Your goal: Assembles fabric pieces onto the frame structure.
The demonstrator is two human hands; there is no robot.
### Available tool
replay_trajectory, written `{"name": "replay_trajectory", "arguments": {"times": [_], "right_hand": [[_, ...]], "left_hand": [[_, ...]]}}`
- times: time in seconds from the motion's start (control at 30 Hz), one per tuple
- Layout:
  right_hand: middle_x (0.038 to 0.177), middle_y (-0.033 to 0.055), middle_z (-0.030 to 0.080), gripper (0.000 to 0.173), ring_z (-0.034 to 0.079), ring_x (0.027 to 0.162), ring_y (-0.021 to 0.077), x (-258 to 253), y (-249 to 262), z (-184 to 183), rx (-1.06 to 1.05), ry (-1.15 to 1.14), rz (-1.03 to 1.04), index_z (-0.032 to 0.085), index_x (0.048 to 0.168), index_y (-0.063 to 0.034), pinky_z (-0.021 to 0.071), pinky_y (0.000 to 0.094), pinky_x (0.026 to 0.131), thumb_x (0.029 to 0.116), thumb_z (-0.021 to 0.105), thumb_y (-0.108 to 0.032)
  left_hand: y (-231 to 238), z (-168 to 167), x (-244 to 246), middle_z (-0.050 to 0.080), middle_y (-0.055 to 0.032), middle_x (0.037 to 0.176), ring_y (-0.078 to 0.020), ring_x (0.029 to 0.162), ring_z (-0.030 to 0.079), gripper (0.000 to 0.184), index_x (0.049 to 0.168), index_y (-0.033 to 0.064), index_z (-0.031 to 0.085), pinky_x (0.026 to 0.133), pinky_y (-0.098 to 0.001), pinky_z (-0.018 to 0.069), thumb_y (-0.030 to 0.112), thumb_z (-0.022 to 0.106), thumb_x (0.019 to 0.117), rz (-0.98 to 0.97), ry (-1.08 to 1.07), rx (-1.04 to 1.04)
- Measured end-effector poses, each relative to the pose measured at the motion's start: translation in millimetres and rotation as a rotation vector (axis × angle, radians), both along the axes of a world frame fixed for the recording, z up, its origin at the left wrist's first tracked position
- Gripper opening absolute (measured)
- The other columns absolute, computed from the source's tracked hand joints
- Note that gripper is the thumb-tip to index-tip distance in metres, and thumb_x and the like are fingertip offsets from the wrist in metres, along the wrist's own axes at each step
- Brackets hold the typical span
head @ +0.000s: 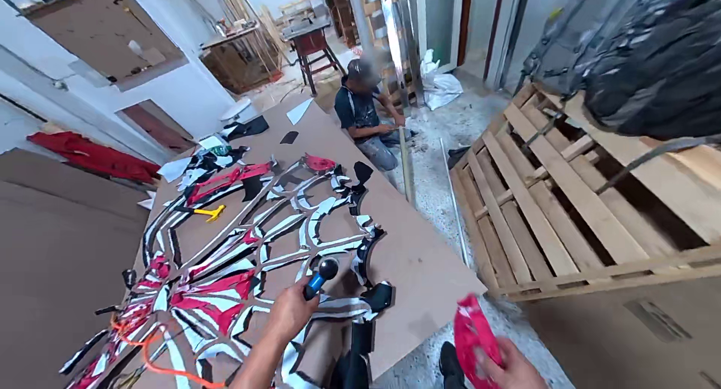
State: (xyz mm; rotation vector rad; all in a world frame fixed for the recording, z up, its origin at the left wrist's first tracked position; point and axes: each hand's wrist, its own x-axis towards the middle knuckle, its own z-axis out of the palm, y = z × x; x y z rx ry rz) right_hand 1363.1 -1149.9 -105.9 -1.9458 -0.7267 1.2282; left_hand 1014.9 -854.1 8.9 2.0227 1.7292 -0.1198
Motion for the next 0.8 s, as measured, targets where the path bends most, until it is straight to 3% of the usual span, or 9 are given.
{"name": "replay_trajectory", "arguments": {"times": [0.07, 0.17, 0.27, 0.37, 0.5, 0.6, 0.67, 0.73, 0.8], "right_hand": [[0.103, 0.0109, 0.073, 0.057, 0.074, 0.089, 0.0249, 1, 85, -11, 0.003, -0.037, 0.02, 0.052, 0.138, -0.0063, 0.062, 0.0501, 0.082, 0.091, 0.073, -0.03], [0.114, 0.0141, 0.07, 0.063, 0.072, 0.098, 0.0261, -7, 200, -27, -0.036, -0.003, 0.043, 0.049, 0.144, -0.0076, 0.0596, 0.0493, 0.087, 0.0896, 0.075, -0.025], [0.105, 0.0119, 0.073, 0.041, 0.072, 0.096, 0.0251, -28, 270, -43, -0.138, 0.013, 0.089, 0.066, 0.122, -0.0079, 0.0585, 0.0494, 0.087, 0.0875, 0.077, -0.027], [0.104, 0.0083, 0.074, 0.039, 0.071, 0.099, 0.0235, -51, 297, -46, -0.221, -0.056, 0.199, 0.071, 0.116, -0.0123, 0.0571, 0.0507, 0.091, 0.085, 0.079, -0.034], [0.105, 0.0085, 0.074, 0.046, 0.071, 0.102, 0.0223, -77, 304, -53, -0.202, -0.006, 0.228, 0.07, 0.115, -0.01, 0.0569, 0.049, 0.095, 0.08, 0.084, -0.036], [0.105, 0.009, 0.074, 0.047, 0.071, 0.101, 0.0228, -76, 308, -54, -0.244, -0.042, 0.348, 0.072, 0.113, -0.0105, 0.0573, 0.0488, 0.093, 0.0806, 0.083, -0.042], [0.101, 0.0099, 0.074, 0.048, 0.073, 0.092, 0.0227, -64, 308, -52, -0.291, -0.057, 0.439, 0.072, 0.114, -0.0098, 0.0598, 0.0468, 0.086, 0.0859, 0.079, -0.048], [0.091, 0.0115, 0.073, 0.048, 0.072, 0.073, 0.0213, -52, 307, -54, -0.318, 0.028, 0.456, 0.071, 0.111, -0.0058, 0.0619, 0.0407, 0.071, 0.0905, 0.076, -0.049], [0.089, 0.012, 0.074, 0.049, 0.073, 0.072, 0.0213, -45, 308, -54, -0.375, 0.061, 0.485, 0.07, 0.11, -0.0041, 0.0628, 0.0399, 0.07, 0.0917, 0.075, -0.049]], "left_hand": [[9, -32, -10, 0.071, -0.0149, 0.122, -0.0336, 0.111, 0.069, 0.061, 0.146, 0.0191, 0.057, 0.099, -0.0602, 0.0531, 0.04, 0.072, 0.0916, 0.082, 0.047, 0.014], [26, -78, -27, 0.058, -0.0172, 0.144, -0.0364, 0.129, 0.06, 0.071, 0.158, 0.0184, 0.043, 0.109, -0.0594, 0.0461, 0.047, 0.066, 0.097, 0.169, 0.084, -0.017], [28, -116, -35, 0.055, -0.023, 0.145, -0.0408, 0.131, 0.056, 0.07, 0.159, 0.0159, 0.041, 0.11, -0.0583, 0.0458, 0.038, 0.067, 0.0977, 0.23, 0.138, 0.07], [5, -118, -9, 0.052, -0.0277, 0.146, -0.0467, 0.137, 0.048, 0.059, 0.149, 0.0113, 0.055, 0.111, -0.0631, 0.041, 0.027, 0.069, 0.0933, 0.196, 0.083, 0.236], [-34, -118, 70, 0.056, -0.0155, 0.148, -0.0344, 0.14, 0.05, 0.053, 0.144, 0.0203, 0.061, 0.115, -0.0548, 0.0418, 0.04, 0.067, 0.0953, -0.162, -0.117, 0.139], [-46, -149, 96, 0.056, -0.0151, 0.147, -0.033, 0.137, 0.052, 0.05, 0.135, 0.0201, 0.068, 0.112, -0.0511, 0.0439, 0.043, 0.07, 0.0904, -0.207, -0.146, 0.098], [-51, -167, 94, 0.062, -0.0164, 0.139, -0.0347, 0.131, 0.057, 0.032, 0.12, 0.0182, 0.075, 0.107, -0.0516, 0.0487, 0.033, 0.068, 0.093, -0.197, -0.215, 0.197], [-54, -175, 83, 0.067, -0.0149, 0.13, -0.0325, 0.125, 0.062, 0.017, 0.104, 0.0156, 0.078, 0.104, -0.0496, 0.0525, 0.022, 0.066, 0.0949, -0.142, -0.318, 0.231], [-58, -176, 66, 0.067, -0.0141, 0.128, -0.0298, 0.123, 0.063, 0.014, 0.098, 0.0139, 0.078, 0.105, -0.0467, 0.0525, 0.02, 0.066, 0.0951, -0.089, -0.404, 0.166]]}}
